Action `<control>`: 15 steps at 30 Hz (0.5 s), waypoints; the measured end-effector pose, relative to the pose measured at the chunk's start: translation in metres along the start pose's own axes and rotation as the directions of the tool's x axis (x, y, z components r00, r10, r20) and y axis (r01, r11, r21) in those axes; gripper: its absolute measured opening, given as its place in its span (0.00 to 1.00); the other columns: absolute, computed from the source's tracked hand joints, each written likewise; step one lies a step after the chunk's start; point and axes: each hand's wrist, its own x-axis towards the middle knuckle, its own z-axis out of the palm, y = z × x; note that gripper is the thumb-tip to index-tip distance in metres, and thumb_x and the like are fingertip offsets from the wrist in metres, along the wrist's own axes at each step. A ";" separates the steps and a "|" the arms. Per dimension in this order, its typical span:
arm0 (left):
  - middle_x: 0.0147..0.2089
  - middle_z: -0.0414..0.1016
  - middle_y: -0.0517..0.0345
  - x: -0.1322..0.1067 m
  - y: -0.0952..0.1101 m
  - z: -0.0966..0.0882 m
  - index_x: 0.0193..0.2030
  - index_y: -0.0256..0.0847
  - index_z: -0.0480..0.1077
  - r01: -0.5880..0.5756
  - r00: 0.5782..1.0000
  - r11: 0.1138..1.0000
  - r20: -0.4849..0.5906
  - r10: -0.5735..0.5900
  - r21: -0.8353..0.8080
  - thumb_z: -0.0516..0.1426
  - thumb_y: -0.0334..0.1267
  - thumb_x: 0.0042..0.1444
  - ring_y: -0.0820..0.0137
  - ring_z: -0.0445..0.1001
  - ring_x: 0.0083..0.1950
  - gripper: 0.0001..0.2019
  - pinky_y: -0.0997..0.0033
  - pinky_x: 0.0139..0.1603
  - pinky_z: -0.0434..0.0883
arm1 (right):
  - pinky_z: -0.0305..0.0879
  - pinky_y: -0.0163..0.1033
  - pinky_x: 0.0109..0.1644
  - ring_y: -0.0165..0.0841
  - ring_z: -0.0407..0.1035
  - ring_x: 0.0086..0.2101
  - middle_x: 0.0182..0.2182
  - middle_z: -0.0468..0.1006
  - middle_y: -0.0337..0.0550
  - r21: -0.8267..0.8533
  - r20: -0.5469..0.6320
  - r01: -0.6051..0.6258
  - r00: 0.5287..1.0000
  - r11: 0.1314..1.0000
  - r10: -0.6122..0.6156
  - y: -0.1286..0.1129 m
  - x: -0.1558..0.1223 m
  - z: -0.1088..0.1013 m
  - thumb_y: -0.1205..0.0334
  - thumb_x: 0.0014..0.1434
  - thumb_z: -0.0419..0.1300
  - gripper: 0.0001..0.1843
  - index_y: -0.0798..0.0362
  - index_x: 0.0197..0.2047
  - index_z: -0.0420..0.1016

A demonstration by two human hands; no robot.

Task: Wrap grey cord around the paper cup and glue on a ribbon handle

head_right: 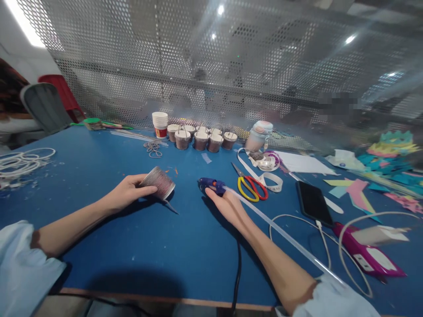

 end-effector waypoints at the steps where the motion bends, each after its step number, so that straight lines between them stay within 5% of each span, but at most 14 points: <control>1: 0.44 0.80 0.50 0.000 0.000 0.000 0.42 0.35 0.77 -0.012 1.000 1.000 -0.011 0.012 -0.003 0.62 0.45 0.51 0.60 0.76 0.47 0.17 0.59 0.54 0.69 | 0.64 0.43 0.43 0.38 0.72 0.35 0.32 0.79 0.45 -0.012 0.010 0.006 1.000 1.000 -0.006 0.001 0.001 0.000 0.46 0.58 0.55 0.20 0.55 0.32 0.77; 9: 0.38 0.80 0.50 0.005 -0.005 -0.009 0.39 0.35 0.79 -0.040 0.993 0.998 -0.113 0.046 0.058 0.63 0.44 0.50 0.61 0.76 0.40 0.14 0.59 0.46 0.71 | 0.66 0.43 0.42 0.39 0.74 0.33 0.29 0.80 0.44 0.002 0.011 0.036 0.999 0.999 -0.036 -0.005 0.000 -0.001 0.48 0.57 0.53 0.19 0.53 0.28 0.76; 15: 0.34 0.80 0.53 0.004 -0.010 -0.013 0.39 0.36 0.78 -0.033 0.983 0.998 -0.184 0.024 -0.050 0.65 0.43 0.46 0.64 0.76 0.35 0.15 0.64 0.41 0.72 | 0.69 0.43 0.43 0.40 0.75 0.36 0.34 0.83 0.41 -0.024 0.010 0.134 0.991 0.991 -0.133 0.003 0.002 0.004 0.49 0.59 0.54 0.18 0.50 0.36 0.80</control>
